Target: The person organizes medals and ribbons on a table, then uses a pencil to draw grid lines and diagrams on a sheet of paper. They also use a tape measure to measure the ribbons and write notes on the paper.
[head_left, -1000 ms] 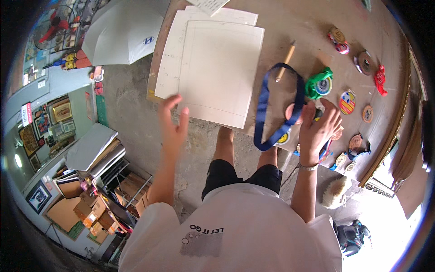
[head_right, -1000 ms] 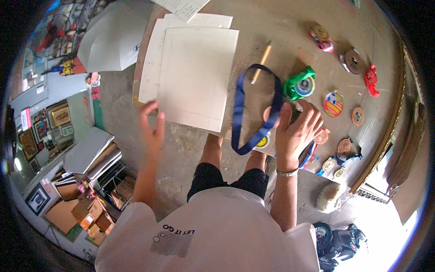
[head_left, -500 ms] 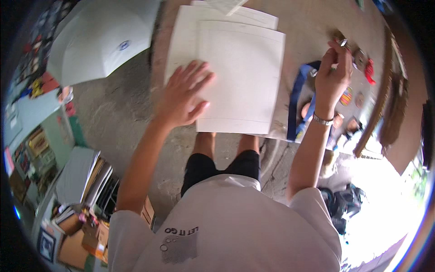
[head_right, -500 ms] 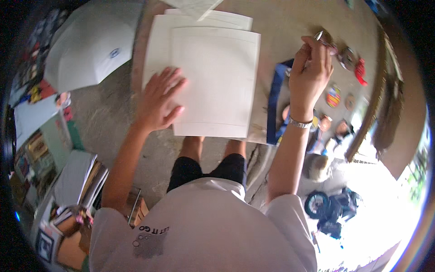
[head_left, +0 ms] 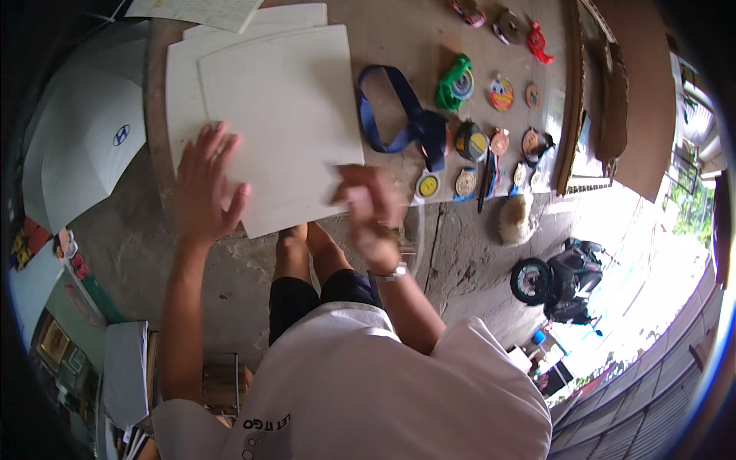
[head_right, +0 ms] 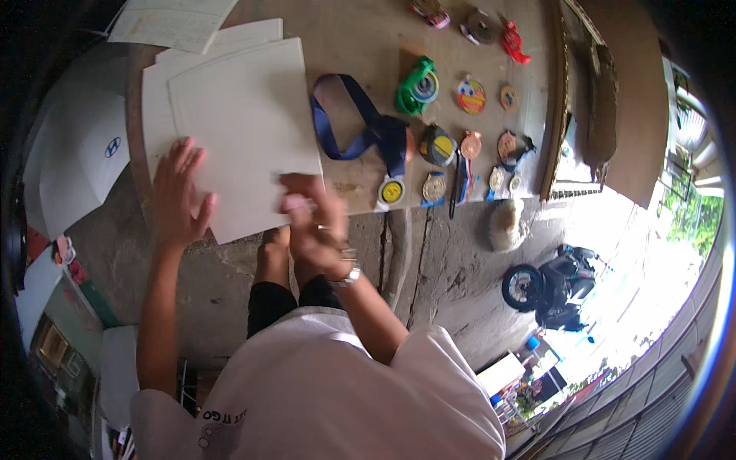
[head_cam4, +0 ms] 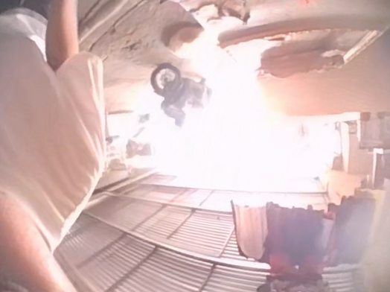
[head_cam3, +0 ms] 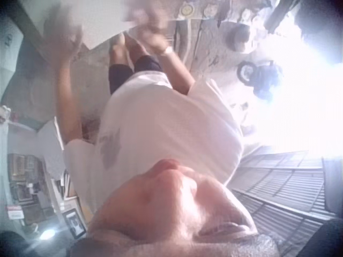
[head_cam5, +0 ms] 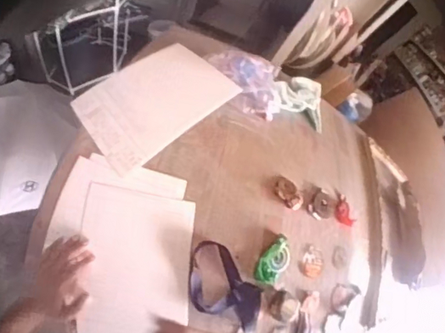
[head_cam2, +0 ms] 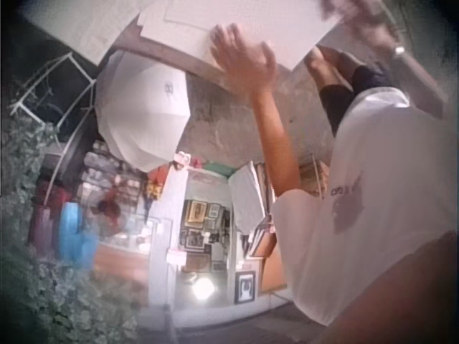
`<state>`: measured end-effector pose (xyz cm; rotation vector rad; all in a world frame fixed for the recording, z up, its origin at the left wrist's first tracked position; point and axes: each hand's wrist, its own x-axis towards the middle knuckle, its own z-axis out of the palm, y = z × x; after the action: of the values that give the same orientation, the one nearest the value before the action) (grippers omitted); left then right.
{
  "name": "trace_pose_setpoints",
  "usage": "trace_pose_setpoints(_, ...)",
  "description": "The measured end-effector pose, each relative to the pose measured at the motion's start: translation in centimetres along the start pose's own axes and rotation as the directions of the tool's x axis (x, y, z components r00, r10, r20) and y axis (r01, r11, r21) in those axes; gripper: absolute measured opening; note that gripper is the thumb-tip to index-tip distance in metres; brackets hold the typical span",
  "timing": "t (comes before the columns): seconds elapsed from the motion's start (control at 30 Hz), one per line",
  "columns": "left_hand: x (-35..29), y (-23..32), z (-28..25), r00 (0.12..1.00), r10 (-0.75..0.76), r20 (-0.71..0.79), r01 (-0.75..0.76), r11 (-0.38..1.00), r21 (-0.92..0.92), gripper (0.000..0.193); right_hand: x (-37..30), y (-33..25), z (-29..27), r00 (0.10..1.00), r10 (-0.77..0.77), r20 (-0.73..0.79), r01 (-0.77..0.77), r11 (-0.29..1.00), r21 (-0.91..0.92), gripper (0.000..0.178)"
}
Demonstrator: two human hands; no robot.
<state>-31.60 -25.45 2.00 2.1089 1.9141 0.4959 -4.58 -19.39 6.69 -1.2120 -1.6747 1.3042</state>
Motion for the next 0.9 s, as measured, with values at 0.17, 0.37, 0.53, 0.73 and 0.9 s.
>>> trace_pose_setpoints(0.17, -0.3, -0.3, 0.7, 0.998, 0.038, -0.043, -0.036, 0.998, 0.051, 0.068, -1.3, 3.9, 4.9, 0.999, 0.047, -0.012, -0.045, 0.991, 0.129, 0.019)
trace_pose_setpoints(0.37, 0.2, -0.4, 0.7, 0.995, 0.062, -0.072, -0.06, 0.998, 0.03, 0.064, -1.8, 5.2, 4.3, 0.998, -0.019, -0.066, 0.027, 0.991, 0.131, 0.019)
trace_pose_setpoints(0.53, 0.2, -0.1, 0.5, 0.995, 0.063, -0.076, -0.06, 0.997, 0.038, 0.061, -0.9, 5.1, 3.8, 0.997, -0.069, -0.043, 0.074, 0.988, 0.135, 0.018)
trace_pose_setpoints(0.73, 0.4, 0.3, 0.5, 0.994, 0.063, -0.091, -0.06, 0.998, 0.035, 0.06, -0.1, 5.1, 3.5, 0.999, -0.022, -0.027, 0.027, 0.985, 0.169, 0.019)
trace_pose_setpoints(0.9, 0.5, 0.5, -0.3, 0.996, 0.05, -0.078, -0.045, 0.997, 0.06, 0.061, -1.3, 6.0, 3.2, 0.993, -0.038, -0.114, 0.052, 0.991, 0.127, 0.027)
